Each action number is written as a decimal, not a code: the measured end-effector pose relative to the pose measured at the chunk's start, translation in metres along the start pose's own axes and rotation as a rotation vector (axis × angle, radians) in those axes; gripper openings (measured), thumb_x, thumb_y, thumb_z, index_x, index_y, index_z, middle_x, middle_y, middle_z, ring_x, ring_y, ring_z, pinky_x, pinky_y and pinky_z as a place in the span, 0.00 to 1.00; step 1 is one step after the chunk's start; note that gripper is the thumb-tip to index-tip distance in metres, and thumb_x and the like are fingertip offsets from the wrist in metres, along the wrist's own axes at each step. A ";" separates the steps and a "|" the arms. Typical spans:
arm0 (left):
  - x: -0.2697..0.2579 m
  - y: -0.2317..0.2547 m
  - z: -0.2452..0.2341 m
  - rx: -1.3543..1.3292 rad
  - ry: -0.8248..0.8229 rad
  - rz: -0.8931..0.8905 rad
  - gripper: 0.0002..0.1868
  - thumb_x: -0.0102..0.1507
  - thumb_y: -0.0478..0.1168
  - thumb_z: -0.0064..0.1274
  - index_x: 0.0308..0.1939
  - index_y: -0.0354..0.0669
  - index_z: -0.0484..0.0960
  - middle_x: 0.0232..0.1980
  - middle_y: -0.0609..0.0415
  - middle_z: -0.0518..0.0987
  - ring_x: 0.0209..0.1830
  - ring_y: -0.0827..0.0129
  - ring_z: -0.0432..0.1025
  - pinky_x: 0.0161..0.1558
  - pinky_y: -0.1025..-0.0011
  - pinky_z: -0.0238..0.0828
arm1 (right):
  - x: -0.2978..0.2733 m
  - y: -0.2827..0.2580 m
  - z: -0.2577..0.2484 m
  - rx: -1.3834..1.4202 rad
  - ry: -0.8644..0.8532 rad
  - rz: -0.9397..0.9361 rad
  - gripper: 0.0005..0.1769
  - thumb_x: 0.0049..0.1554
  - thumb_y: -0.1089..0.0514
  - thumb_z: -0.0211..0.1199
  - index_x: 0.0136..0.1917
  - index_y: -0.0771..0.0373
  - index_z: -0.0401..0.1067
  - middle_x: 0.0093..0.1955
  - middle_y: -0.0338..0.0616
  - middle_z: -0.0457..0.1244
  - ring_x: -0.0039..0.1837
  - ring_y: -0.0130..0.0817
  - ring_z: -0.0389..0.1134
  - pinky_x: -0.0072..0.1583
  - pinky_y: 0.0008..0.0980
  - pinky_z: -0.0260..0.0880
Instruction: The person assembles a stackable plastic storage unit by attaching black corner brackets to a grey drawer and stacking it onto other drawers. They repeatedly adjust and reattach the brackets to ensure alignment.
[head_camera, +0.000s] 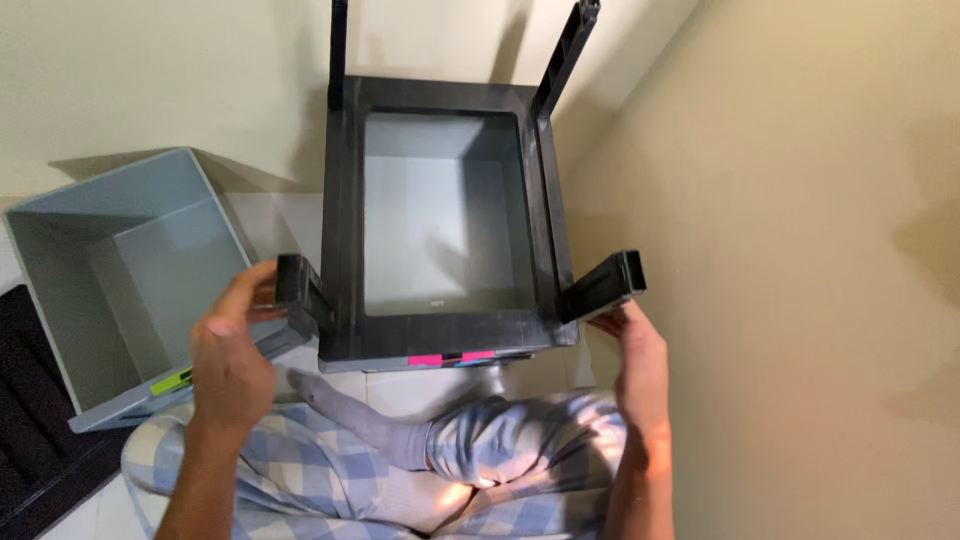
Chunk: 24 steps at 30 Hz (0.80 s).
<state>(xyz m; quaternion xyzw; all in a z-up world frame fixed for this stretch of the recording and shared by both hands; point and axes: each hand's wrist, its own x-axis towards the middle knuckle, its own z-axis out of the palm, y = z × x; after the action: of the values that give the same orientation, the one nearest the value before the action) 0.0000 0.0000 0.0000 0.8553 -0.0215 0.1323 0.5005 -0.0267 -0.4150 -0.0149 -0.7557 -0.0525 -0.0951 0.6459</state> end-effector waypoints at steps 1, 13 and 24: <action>0.009 0.006 -0.004 -0.003 -0.011 0.030 0.49 0.71 0.70 0.11 0.63 0.36 0.77 0.57 0.41 0.81 0.56 0.54 0.79 0.55 0.61 0.76 | 0.008 -0.004 -0.003 -0.008 0.045 0.046 0.40 0.71 0.34 0.38 0.72 0.73 0.65 0.65 0.55 0.66 0.67 0.43 0.68 0.70 0.43 0.66; 0.174 0.005 0.047 0.106 -0.044 -0.061 0.30 0.70 0.56 0.49 0.60 0.30 0.76 0.59 0.39 0.78 0.52 0.57 0.78 0.44 0.65 0.78 | 0.170 0.024 0.028 -0.223 0.051 0.148 0.24 0.67 0.48 0.54 0.67 0.66 0.72 0.59 0.48 0.70 0.61 0.36 0.72 0.63 0.34 0.70; 0.251 -0.038 0.117 0.279 0.057 -0.068 0.29 0.72 0.57 0.52 0.49 0.27 0.80 0.49 0.34 0.80 0.46 0.47 0.77 0.45 0.55 0.75 | 0.261 0.040 0.075 -0.418 0.295 0.145 0.31 0.61 0.42 0.60 0.67 0.67 0.64 0.49 0.55 0.72 0.51 0.40 0.74 0.55 0.37 0.71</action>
<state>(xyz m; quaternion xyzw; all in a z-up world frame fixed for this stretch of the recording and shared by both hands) 0.2719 -0.0581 -0.0241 0.9126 0.0405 0.1412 0.3815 0.2424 -0.3589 -0.0096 -0.8525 0.1172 -0.1664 0.4815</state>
